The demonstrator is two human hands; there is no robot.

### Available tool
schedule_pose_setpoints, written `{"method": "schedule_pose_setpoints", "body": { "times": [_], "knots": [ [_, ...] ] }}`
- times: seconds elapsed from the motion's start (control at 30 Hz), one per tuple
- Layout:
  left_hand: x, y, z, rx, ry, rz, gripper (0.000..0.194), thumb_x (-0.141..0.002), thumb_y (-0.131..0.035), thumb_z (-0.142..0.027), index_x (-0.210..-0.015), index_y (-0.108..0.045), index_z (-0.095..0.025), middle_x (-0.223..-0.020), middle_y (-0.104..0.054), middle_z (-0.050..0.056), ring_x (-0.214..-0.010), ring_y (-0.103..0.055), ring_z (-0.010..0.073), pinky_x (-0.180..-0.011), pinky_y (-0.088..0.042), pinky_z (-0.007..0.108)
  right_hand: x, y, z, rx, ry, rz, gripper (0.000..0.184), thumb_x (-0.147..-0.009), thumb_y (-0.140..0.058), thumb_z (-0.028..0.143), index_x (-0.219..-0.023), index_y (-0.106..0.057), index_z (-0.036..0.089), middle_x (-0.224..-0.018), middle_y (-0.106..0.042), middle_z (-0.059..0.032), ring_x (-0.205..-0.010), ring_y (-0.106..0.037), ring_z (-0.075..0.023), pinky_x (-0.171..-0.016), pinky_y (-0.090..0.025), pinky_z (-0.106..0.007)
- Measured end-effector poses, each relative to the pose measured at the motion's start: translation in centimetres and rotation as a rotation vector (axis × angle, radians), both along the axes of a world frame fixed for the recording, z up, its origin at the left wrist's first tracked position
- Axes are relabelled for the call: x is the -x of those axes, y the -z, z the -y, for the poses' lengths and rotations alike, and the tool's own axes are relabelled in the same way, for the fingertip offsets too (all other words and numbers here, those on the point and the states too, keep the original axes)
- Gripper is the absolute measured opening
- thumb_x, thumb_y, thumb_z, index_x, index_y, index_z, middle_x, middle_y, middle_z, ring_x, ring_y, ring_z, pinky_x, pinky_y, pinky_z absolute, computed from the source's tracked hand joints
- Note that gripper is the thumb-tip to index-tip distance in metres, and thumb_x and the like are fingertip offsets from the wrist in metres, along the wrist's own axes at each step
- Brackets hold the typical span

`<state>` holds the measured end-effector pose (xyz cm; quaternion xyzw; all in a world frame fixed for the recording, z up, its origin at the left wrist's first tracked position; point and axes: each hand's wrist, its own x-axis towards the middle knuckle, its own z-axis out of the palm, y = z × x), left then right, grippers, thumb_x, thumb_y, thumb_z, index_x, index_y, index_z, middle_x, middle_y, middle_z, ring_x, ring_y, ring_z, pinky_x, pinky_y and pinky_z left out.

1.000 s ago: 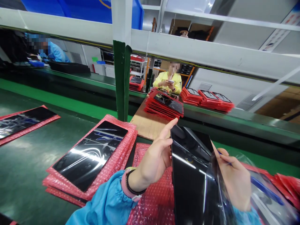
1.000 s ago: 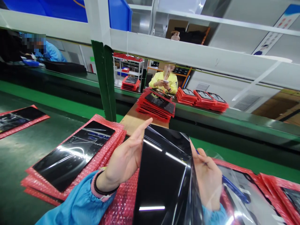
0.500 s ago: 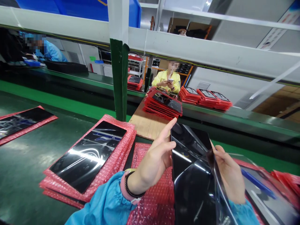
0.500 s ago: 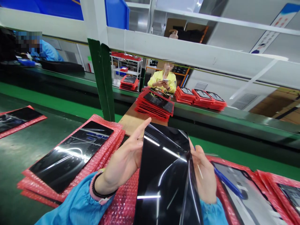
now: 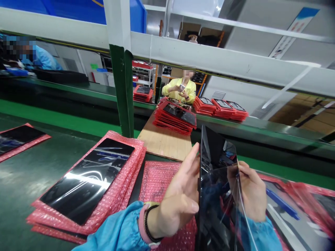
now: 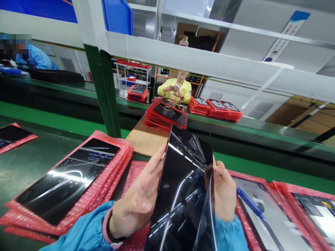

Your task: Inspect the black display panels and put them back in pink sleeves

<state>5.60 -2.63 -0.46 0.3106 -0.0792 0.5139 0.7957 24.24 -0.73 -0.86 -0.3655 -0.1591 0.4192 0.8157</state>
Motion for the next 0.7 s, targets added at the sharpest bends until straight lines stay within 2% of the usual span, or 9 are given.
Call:
{"method": "schedule_pose_setpoints", "body": {
  "times": [0.2,0.4,0.7],
  "knots": [
    [-0.03,0.71,-0.23,-0.118,0.038,-0.022,0.1,-0.057,-0.063,-0.012,-0.15,-0.029,-0.026,-0.155,-0.036,0.002,-0.146,-0.021,0.0304,-0.118,-0.021,0.045,0.36,-0.46,0.01,0.066,-0.002,-0.043,0.014,-0.058,-0.059,0.001,-0.066,-0.059,0.012,-0.07,-0.066,0.0012,-0.052,-0.061,-0.0057,-0.053,-0.055,-0.01],
    [-0.02,0.72,-0.16,-0.093,0.058,-0.038,0.097,-0.06,-0.066,-0.011,-0.148,-0.033,-0.032,-0.156,-0.033,-0.001,-0.146,-0.019,0.0302,-0.119,-0.016,0.046,0.29,-0.42,-0.04,0.057,-0.003,-0.043,0.016,-0.056,-0.062,0.002,-0.064,-0.056,0.015,-0.063,-0.061,0.0059,-0.051,-0.061,-0.0064,-0.052,-0.055,-0.011],
    [0.05,0.92,-0.28,-0.167,0.056,-0.021,0.094,-0.061,-0.065,-0.011,-0.148,-0.035,-0.031,-0.156,-0.034,-0.001,-0.148,-0.014,0.0273,-0.119,-0.012,0.045,0.4,-0.37,-0.09,0.062,0.013,-0.076,0.017,-0.056,-0.061,0.0,-0.065,-0.057,0.013,-0.068,-0.061,0.0043,-0.051,-0.059,-0.0041,-0.053,-0.055,-0.008]
  ]
}}
